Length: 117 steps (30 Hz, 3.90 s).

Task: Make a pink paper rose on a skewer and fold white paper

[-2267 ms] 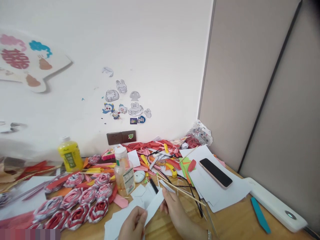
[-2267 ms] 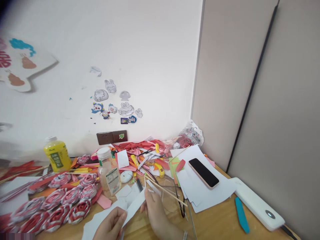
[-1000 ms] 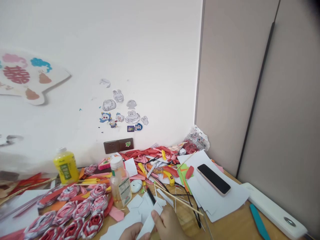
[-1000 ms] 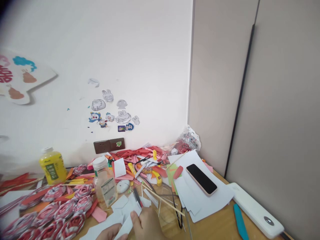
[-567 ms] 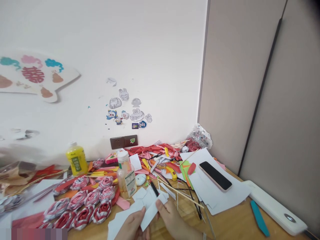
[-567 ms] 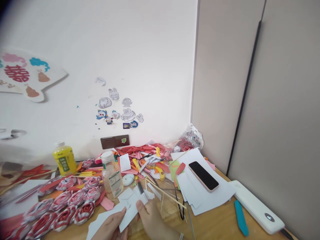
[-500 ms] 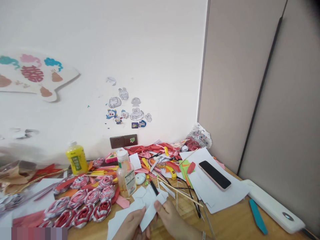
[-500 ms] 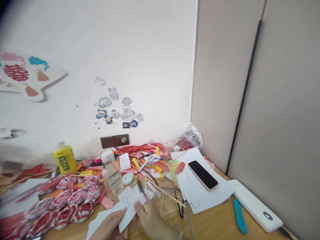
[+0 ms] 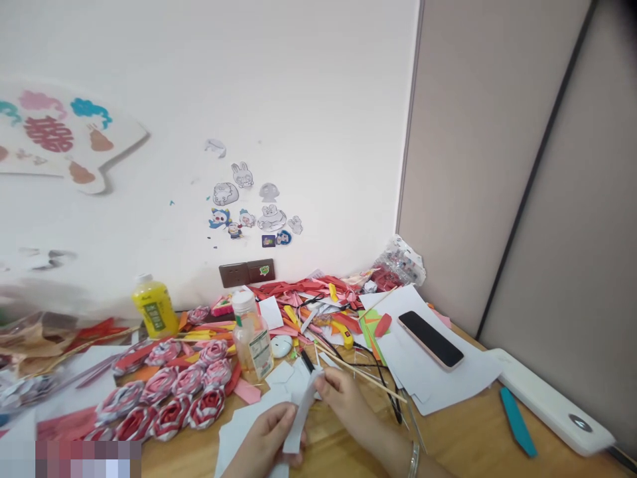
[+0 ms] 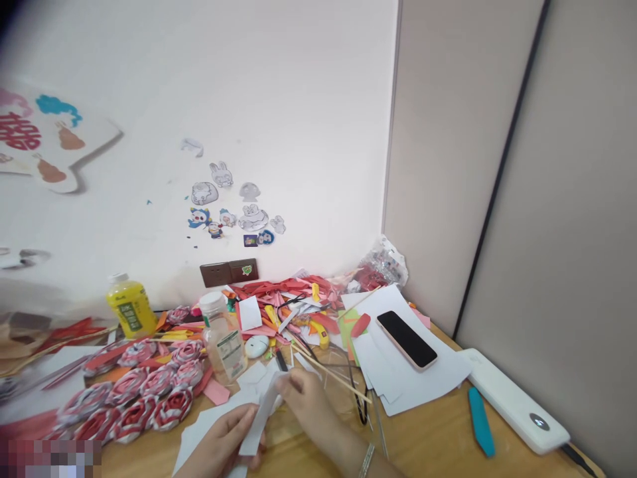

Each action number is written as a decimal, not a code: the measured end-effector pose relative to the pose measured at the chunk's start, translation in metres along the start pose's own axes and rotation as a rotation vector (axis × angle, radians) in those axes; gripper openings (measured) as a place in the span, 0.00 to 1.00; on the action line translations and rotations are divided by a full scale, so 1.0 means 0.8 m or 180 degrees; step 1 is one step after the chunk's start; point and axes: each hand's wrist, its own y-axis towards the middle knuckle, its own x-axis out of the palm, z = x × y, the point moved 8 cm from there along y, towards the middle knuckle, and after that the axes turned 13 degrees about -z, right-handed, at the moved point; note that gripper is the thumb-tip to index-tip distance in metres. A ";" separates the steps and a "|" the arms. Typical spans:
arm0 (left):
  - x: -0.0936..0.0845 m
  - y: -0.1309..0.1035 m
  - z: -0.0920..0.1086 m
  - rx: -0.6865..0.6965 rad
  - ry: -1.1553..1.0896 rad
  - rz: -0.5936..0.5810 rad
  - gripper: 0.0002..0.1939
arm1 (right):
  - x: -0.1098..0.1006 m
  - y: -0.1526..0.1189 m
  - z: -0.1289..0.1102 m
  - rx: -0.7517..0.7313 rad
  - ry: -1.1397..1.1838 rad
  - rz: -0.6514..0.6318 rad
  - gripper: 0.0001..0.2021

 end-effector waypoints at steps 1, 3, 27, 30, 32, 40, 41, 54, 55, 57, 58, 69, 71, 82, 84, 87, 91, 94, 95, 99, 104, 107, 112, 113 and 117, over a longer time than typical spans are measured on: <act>0.001 0.000 0.000 0.0025 0.0037 0.0013 0.22 | 0.000 0.000 -0.001 0.0018 0.0040 -0.0016 0.18; 0.005 -0.001 0.003 0.0123 0.0216 0.0018 0.22 | 0.004 -0.002 -0.004 0.0051 0.0093 -0.0076 0.16; 0.009 -0.029 0.045 0.0547 0.1179 0.1040 0.15 | 0.022 -0.013 -0.008 0.0439 0.0515 -0.0163 0.22; 0.003 -0.030 0.043 0.0619 0.1388 0.1236 0.17 | 0.029 -0.010 0.000 0.0481 0.0804 -0.0344 0.22; -0.001 -0.031 0.040 0.0591 0.1561 0.1384 0.19 | 0.035 -0.010 -0.001 0.0460 0.0925 -0.0443 0.20; 0.013 -0.030 0.040 0.0520 0.1504 0.1065 0.20 | 0.046 -0.017 -0.005 0.0625 0.1514 -0.0412 0.16; 0.015 -0.030 0.041 0.0539 0.1440 0.1036 0.20 | 0.045 -0.017 -0.006 0.0598 0.1528 -0.0394 0.16; 0.009 -0.033 0.047 0.0610 0.1670 0.1207 0.17 | 0.043 -0.015 0.009 0.0701 0.1583 -0.0524 0.18; 0.006 -0.034 0.047 0.0582 0.1751 0.1299 0.16 | 0.040 -0.015 0.011 0.0721 0.1566 -0.0501 0.17; 0.002 -0.035 0.047 0.0527 0.1892 0.1449 0.16 | 0.034 -0.016 0.013 0.0776 0.1494 -0.0427 0.16; 0.001 -0.036 0.047 0.0509 0.1948 0.1488 0.16 | 0.032 -0.015 0.014 0.0787 0.1434 -0.0404 0.15; 0.012 -0.033 0.050 0.0461 0.1979 0.1184 0.17 | 0.021 -0.013 0.017 0.0851 0.0996 -0.0248 0.11; 0.012 -0.032 0.049 0.0427 0.2017 0.1186 0.17 | 0.020 -0.013 0.018 0.0871 0.0951 -0.0213 0.10; 0.006 -0.030 0.039 0.0221 0.2155 0.1215 0.16 | 0.017 -0.013 0.009 0.0857 0.0581 -0.0126 0.05; 0.006 -0.029 0.039 0.0212 0.2197 0.1218 0.16 | 0.018 -0.012 0.007 0.0838 0.0552 -0.0143 0.04; 0.005 -0.028 0.038 0.0186 0.2326 0.1262 0.16 | 0.019 -0.012 0.003 0.0752 0.0435 -0.0179 0.05; 0.008 -0.026 0.035 0.0167 0.2539 0.1227 0.15 | 0.019 -0.012 -0.004 0.0698 0.0181 -0.0203 0.07; 0.011 -0.025 0.033 0.0135 0.2614 0.1172 0.16 | 0.019 -0.013 -0.007 0.0741 -0.0016 -0.0158 0.08; 0.012 -0.025 0.033 0.0124 0.2612 0.1161 0.16 | 0.018 -0.013 -0.008 0.0750 -0.0056 -0.0136 0.08; 0.011 -0.025 0.033 0.0118 0.2489 0.1154 0.15 | 0.019 -0.014 -0.014 0.0628 -0.0193 -0.0120 0.09; 0.007 -0.027 0.035 0.0071 0.2254 0.1250 0.15 | 0.032 -0.016 -0.004 0.0601 0.0125 -0.0420 0.04; 0.009 -0.025 0.035 0.0063 0.2028 0.1173 0.15 | 0.035 -0.017 0.005 0.0606 0.0410 -0.0428 0.07; 0.006 -0.028 0.037 0.0042 0.1735 0.1198 0.15 | 0.036 -0.016 -0.001 0.0459 0.0592 -0.0568 0.12; 0.005 -0.028 0.037 0.0025 0.1706 0.1214 0.15 | 0.036 -0.015 -0.002 0.0450 0.0644 -0.0607 0.12; 0.004 -0.031 0.037 0.0067 0.1627 0.1275 0.15 | 0.035 -0.015 0.001 0.0483 0.0879 -0.0691 0.14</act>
